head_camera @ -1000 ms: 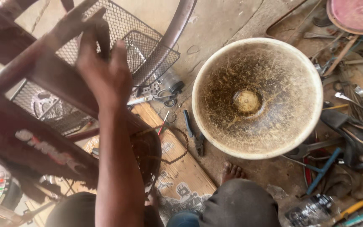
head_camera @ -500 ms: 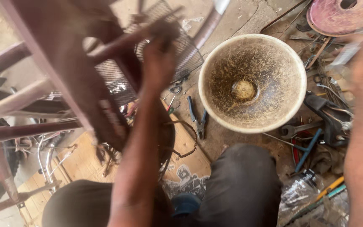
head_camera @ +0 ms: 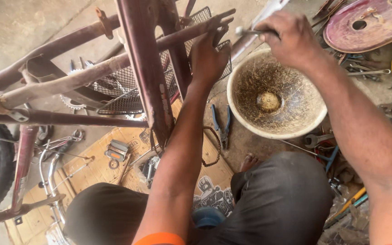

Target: The person uses a wrench to loosen a bolt on the bicycle crankset and removes the chain. They then use a screwdriver to remove a bolt from the rear rack and detach the rack from the frame.

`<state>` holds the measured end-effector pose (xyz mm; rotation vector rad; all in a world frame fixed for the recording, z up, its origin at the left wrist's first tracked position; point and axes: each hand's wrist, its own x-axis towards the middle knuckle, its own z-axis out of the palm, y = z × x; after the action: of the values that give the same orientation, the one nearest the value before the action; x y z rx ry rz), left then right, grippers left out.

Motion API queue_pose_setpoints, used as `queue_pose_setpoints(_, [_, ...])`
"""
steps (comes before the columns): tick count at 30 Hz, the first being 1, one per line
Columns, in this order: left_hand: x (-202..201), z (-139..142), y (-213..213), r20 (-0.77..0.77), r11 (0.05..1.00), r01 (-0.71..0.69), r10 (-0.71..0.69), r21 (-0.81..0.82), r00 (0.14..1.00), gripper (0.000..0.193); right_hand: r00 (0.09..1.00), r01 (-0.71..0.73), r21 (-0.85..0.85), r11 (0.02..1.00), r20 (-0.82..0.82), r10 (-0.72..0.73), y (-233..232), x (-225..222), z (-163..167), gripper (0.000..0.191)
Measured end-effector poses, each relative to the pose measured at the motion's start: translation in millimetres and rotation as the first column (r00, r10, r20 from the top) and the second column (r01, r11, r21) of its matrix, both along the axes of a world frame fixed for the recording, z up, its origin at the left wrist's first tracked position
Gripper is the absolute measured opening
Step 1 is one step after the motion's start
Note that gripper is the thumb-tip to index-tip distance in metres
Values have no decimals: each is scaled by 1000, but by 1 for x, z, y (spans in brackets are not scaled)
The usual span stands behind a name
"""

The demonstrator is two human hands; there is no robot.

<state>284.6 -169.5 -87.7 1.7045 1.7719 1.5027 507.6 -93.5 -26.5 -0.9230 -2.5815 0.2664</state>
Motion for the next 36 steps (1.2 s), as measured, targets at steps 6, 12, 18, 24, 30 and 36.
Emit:
queue_pose_setpoints(6, [-2, -3, 17, 189, 997, 76, -74, -2, 979, 31, 991, -125, 253, 959, 68, 111, 28, -29, 1, 6])
queue_pose_setpoints(12, [4, -7, 18, 388, 988, 100, -46, -121, 920, 35, 931, -218, 364, 905, 356, 81, 29, -45, 25, 6])
queue_pose_setpoints(18, [10, -13, 25, 419, 997, 77, -79, 23, 904, 40, 847, -255, 512, 820, 528, -66, 11, -53, 65, 11])
queue_pose_setpoints(24, [18, -13, 25, 418, 984, 36, 41, -174, 908, 40, 835, -202, 526, 826, 533, -135, -4, -66, 71, 18])
queue_pose_setpoints(30, [13, -13, 19, 384, 1000, 23, -19, -7, 923, 39, 939, -287, 494, 821, 314, 139, 25, -47, 45, 6])
queue_pose_setpoints(36, [10, -13, 18, 304, 946, 69, 33, -317, 952, 41, 917, -272, 524, 807, 394, 54, 36, -45, 27, 25])
